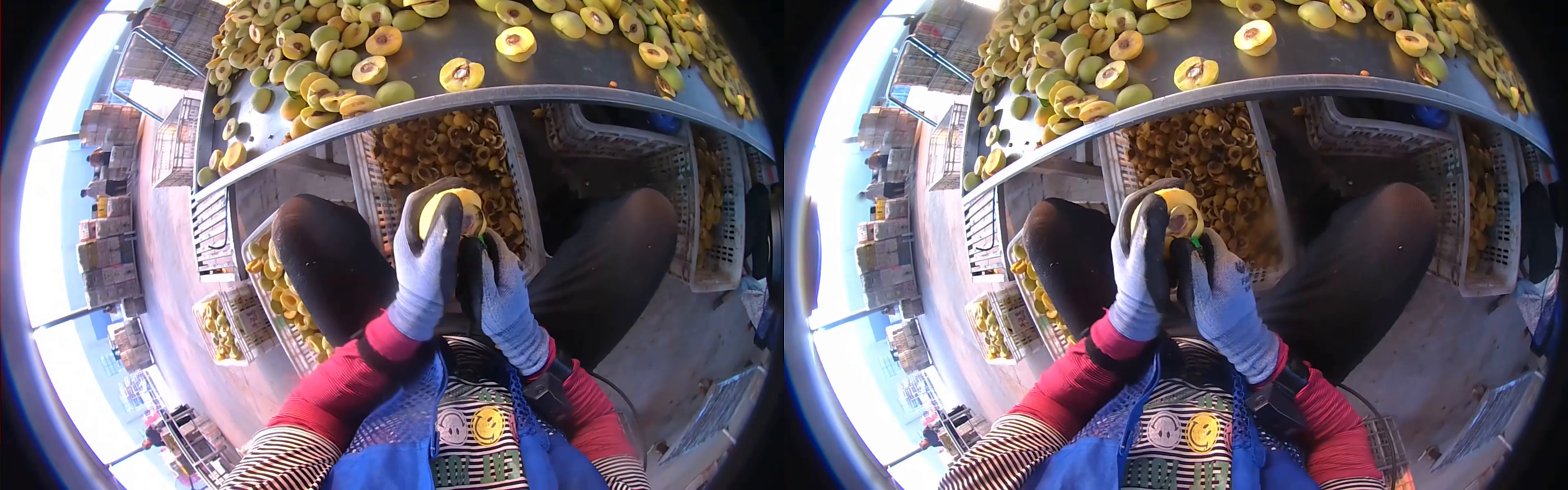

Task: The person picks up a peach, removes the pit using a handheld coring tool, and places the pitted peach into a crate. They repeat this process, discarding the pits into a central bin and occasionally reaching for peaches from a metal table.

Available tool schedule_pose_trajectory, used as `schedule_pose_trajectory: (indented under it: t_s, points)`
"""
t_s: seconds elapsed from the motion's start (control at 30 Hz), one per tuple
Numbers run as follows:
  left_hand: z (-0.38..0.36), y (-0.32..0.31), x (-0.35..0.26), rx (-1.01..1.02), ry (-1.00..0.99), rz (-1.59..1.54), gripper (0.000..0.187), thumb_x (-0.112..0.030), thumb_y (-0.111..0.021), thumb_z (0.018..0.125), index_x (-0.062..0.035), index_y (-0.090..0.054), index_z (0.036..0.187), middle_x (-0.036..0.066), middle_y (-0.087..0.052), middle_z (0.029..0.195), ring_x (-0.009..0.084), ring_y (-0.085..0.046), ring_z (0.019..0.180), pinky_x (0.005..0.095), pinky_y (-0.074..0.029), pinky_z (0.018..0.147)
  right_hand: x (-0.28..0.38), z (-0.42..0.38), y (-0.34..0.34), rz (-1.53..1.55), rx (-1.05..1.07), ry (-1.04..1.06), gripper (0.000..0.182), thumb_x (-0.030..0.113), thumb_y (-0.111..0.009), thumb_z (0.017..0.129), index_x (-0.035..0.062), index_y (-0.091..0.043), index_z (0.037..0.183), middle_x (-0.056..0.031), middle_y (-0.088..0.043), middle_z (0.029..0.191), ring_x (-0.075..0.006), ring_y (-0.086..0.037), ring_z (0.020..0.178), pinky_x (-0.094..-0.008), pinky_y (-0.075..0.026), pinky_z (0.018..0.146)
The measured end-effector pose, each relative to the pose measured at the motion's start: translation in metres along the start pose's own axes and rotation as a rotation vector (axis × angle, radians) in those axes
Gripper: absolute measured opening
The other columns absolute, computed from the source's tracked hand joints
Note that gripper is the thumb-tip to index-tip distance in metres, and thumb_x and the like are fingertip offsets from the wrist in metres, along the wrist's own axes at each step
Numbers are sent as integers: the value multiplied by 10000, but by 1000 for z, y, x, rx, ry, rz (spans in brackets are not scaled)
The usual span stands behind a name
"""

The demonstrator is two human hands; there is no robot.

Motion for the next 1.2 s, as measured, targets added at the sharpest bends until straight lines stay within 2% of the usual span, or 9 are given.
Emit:
schedule_pose_trajectory:
  t_s: [0.33, 0.47, 0.53, 0.67, 0.73, 0.77, 0.9, 1.07, 1.2]
  points:
    - [-3, 5, 21, 87, 140, 78, 251, -213, -661, 876, 6, -610, 987, 57, -610, 902, 102, -569, 839, 247, -485, 753, -20, 0, -4, 595, 250, -505, 262, 120, -520, 926, -45, -524, 1129, -164, -603, 950, -282, -600, 763, -342, -483, 700]
    - [-4, 8, 43, 137, 294, -26, 263, -239, -668, 871, 3, -617, 961, 46, -589, 841, 94, -562, 749, 250, -478, 688, -18, -10, -8, 491, 162, -194, 224, 103, -497, 936, -32, -532, 1112, -143, -610, 891, -248, -592, 720, -338, -485, 705]
    - [-6, 11, 46, 114, 248, 105, 255, -229, -662, 875, 8, -613, 954, 58, -598, 866, 95, -569, 775, 248, -481, 698, -28, -19, -25, 906, 266, -640, 230, 93, -474, 949, -30, -519, 1138, -131, -595, 920, -211, -577, 722, -329, -492, 707]
    - [-8, 5, 31, 18, 77, 14, 265, -192, -649, 879, 15, -596, 1037, 79, -620, 915, 109, -576, 834, 255, -475, 751, -8, -7, -4, 301, 168, -27, 235, 117, -463, 964, -15, -514, 1152, -79, -587, 916, -128, -550, 694, -276, -482, 654]
    - [-2, -3, 27, 152, -19, 114, 284, -195, -641, 885, 12, -587, 1071, 83, -624, 933, 110, -576, 847, 257, -470, 765, -21, -41, -38, 1824, 339, -1087, 217, 165, -448, 982, 10, -524, 1113, -25, -570, 850, -69, -513, 648, -234, -444, 582]
    - [1, -6, 30, 259, 29, 107, 291, -223, -625, 897, 13, -589, 1065, 90, -626, 951, 114, -579, 856, 254, -470, 775, -15, -37, -37, 1890, 383, -1133, 213, 229, -449, 991, 44, -533, 1052, 13, -542, 763, -39, -467, 596, -204, -388, 516]
    - [4, -8, 34, 361, 342, -10, 302, -255, -583, 930, 7, -601, 1079, 56, -631, 888, 91, -580, 829, 258, -476, 752, -10, -2, 5, 407, 74, -247, 307, 348, -427, 993, 62, -538, 972, 30, -496, 685, -38, -441, 560, -183, -346, 473]
    - [6, 1, 29, 361, 4, 337, 259, -165, -602, 891, 13, -601, 1079, 101, -650, 911, 146, -628, 807, 291, -501, 736, -1, -46, -47, 1722, 542, -1356, 479, 539, -394, 954, 95, -541, 852, 15, -402, 535, -66, -339, 365, -197, -274, 335]
    - [1, -9, 5, 455, -326, 419, 379, -269, -589, 892, 41, -591, 1110, 65, -655, 949, 130, -618, 846, 281, -500, 795, 18, -49, -42, 2086, 624, -1318, 481, 555, -388, 948, 102, -534, 878, 11, -375, 498, -77, -302, 315, -205, -257, 298]
Point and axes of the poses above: each hand's wrist, its own z-axis towards the middle knuckle, its own y-axis out of the back of the hand, x = y × z, the point moved 8 cm from there along z, towards the middle knuckle
